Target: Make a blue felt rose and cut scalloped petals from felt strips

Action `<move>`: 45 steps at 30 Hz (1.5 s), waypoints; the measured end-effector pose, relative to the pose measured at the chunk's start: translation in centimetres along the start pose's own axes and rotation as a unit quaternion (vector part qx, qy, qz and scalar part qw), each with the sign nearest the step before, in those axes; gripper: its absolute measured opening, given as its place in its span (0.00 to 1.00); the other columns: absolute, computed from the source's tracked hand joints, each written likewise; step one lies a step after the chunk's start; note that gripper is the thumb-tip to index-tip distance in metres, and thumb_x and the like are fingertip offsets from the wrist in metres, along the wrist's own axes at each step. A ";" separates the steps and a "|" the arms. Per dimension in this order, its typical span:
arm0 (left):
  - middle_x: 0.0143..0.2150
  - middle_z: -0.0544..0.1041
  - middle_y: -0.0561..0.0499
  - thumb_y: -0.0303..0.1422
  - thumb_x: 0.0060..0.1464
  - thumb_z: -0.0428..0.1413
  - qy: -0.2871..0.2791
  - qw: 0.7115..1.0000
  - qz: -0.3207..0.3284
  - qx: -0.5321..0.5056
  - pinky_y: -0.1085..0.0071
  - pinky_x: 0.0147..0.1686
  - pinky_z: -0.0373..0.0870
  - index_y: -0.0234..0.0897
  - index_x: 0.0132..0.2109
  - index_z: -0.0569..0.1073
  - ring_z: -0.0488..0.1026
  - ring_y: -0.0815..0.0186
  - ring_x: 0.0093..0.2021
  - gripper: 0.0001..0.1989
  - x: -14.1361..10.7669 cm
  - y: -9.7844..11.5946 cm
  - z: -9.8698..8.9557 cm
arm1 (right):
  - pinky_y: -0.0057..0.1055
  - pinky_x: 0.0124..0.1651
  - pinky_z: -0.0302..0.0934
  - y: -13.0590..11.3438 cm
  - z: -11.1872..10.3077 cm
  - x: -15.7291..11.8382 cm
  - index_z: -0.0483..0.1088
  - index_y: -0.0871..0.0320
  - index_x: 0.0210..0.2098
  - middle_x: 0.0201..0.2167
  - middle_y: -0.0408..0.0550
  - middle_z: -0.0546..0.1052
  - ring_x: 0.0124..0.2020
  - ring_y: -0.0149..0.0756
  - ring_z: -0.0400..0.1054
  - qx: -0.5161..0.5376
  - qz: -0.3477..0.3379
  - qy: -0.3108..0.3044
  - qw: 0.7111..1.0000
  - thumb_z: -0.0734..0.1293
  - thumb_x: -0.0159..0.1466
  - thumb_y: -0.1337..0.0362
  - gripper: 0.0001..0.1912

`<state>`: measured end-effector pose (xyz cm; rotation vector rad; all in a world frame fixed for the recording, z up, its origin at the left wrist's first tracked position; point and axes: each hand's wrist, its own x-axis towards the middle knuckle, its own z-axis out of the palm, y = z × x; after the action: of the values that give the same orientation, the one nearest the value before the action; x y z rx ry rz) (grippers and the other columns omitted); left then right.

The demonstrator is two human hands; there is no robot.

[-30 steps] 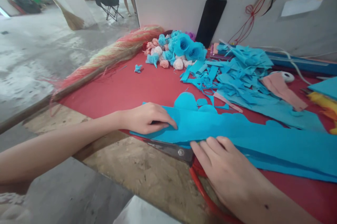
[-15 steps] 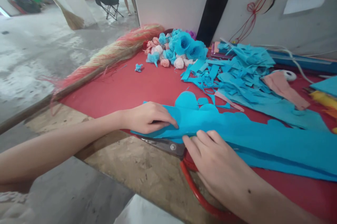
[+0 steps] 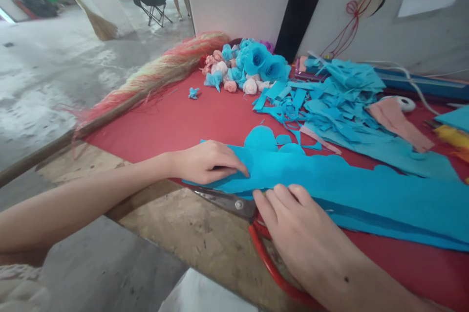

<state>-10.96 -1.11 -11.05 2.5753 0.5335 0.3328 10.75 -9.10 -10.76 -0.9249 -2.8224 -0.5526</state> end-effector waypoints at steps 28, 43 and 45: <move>0.42 0.77 0.45 0.27 0.59 0.45 0.010 0.999 -0.004 -0.034 0.73 0.41 0.65 0.34 0.45 0.73 0.73 0.66 0.40 0.13 0.0 0.0 0.1 | 0.35 0.29 0.44 -0.5 0.0 1.7 0.73 0.64 0.36 0.22 0.47 0.67 0.26 0.39 0.56 0.024 -0.023 0.009 0.999 0.61 0.49 0.75 0.15; 0.43 0.77 0.43 0.27 0.59 0.45 0.007 0.999 -0.001 -0.048 0.74 0.41 0.66 0.33 0.46 0.72 0.73 0.65 0.40 0.13 0.1 -0.4 0.1 | 0.34 0.28 0.45 -0.9 0.1 2.6 0.73 0.66 0.36 0.20 0.48 0.66 0.25 0.39 0.57 0.013 -0.019 0.038 0.999 0.59 0.49 0.76 0.17; 0.43 0.77 0.43 0.27 0.59 0.45 0.009 0.999 0.001 -0.048 0.74 0.41 0.66 0.32 0.46 0.72 0.73 0.65 0.40 0.13 0.1 -0.3 0.1 | 0.33 0.28 0.46 -0.8 0.1 2.6 0.72 0.66 0.36 0.20 0.48 0.66 0.25 0.38 0.59 0.015 -0.016 0.051 0.998 0.58 0.50 0.77 0.17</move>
<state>-10.95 -0.84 -11.27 2.4836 0.5084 0.3737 8.16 -8.23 -10.50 -0.8231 -2.7510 -0.5439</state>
